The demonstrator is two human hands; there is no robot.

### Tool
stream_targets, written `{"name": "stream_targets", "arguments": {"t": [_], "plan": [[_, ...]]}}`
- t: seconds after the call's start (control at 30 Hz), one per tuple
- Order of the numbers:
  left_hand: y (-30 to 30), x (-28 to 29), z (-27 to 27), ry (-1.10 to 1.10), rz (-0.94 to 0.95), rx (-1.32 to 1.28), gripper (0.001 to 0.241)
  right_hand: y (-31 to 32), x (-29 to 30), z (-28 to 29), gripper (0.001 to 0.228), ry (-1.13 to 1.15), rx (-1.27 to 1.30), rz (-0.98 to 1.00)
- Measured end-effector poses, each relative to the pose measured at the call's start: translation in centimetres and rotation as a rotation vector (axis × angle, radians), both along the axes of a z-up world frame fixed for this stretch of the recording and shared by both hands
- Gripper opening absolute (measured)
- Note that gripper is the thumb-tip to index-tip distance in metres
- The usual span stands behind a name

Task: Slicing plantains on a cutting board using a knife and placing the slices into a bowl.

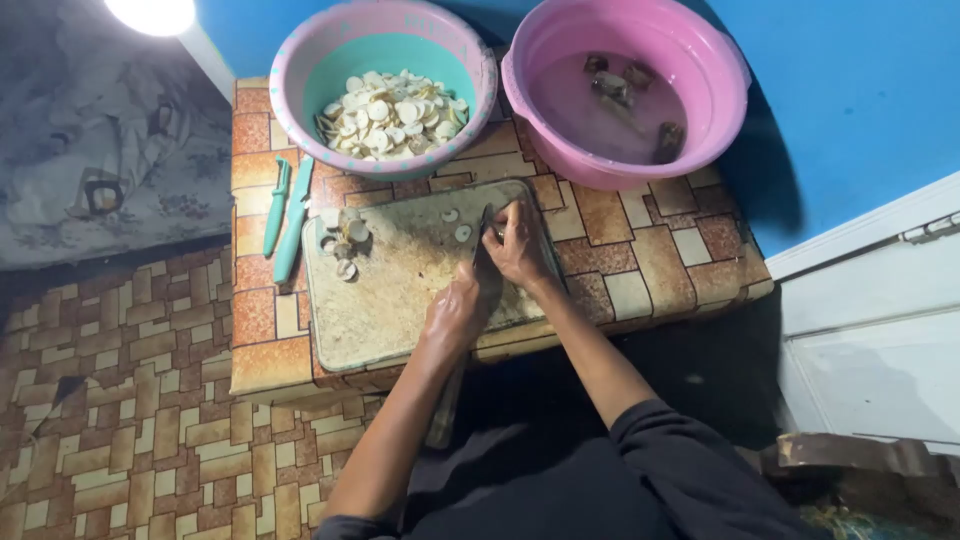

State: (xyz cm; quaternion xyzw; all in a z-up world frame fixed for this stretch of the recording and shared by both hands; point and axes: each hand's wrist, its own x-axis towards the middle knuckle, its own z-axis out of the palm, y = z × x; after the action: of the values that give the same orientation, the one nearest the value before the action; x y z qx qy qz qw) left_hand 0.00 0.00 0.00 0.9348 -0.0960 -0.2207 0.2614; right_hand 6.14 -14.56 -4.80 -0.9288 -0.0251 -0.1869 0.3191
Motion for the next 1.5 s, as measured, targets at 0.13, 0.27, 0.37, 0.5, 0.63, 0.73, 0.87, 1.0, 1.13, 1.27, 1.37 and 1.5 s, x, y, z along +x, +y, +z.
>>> {"name": "stream_targets", "arguments": {"t": [0.13, 0.27, 0.37, 0.5, 0.63, 0.73, 0.87, 1.0, 1.13, 1.27, 1.37, 1.5], "plan": [[-0.7, -0.5, 3.9, -0.034, -0.021, 0.022, 0.017, -0.6, 0.0, -1.3, 0.022, -0.021, 0.032, 0.043], [0.4, 0.3, -0.6, -0.190, -0.084, 0.255, 0.035, -0.7, -0.1, -0.7, 0.022, -0.099, 0.052, 0.133], [0.9, -2.6, 6.6, -0.173, -0.091, 0.160, 0.033, -0.9, -0.1, -1.3, 0.024, -0.103, 0.028, 0.116], [2.5, -3.2, 0.7, -0.139, -0.087, 0.112, 0.020, -1.1, 0.2, -1.7, 0.028, -0.057, 0.003, 0.123], [2.6, -3.7, -0.2, -0.123, -0.065, 0.111, 0.017, -0.9, -0.2, -0.8, 0.023, -0.082, 0.049, 0.127], [2.1, -3.2, -0.1, -0.121, -0.083, 0.113, 0.016, -0.9, -0.1, -1.0, 0.024, -0.081, 0.020, 0.139], [0.6, -1.5, 1.0, -0.109, -0.070, 0.101, 0.019, -0.9, 0.6, -1.8, 0.021, -0.071, 0.019, 0.129], [0.1, -0.9, 0.1, -0.134, -0.071, 0.136, 0.020, -1.0, 0.8, -2.6, 0.021, -0.079, -0.006, 0.110], [-0.2, 0.2, -0.9, -0.192, -0.066, 0.193, 0.021, -1.2, 1.2, -2.6, 0.023, -0.069, 0.000, 0.118], [-0.3, 0.3, -0.3, -0.219, -0.058, 0.154, 0.020, -1.5, 2.0, -2.9, 0.024, -0.049, -0.033, 0.128], [-0.7, 0.4, -0.9, -0.225, -0.050, 0.122, 0.020, -1.9, 2.2, -3.8, 0.025, -0.068, -0.062, 0.130], [-2.4, 1.5, -0.5, -0.341, -0.100, 0.177, 0.024, -1.7, 1.7, -2.7, 0.022, -0.138, -0.082, 0.154]]}}
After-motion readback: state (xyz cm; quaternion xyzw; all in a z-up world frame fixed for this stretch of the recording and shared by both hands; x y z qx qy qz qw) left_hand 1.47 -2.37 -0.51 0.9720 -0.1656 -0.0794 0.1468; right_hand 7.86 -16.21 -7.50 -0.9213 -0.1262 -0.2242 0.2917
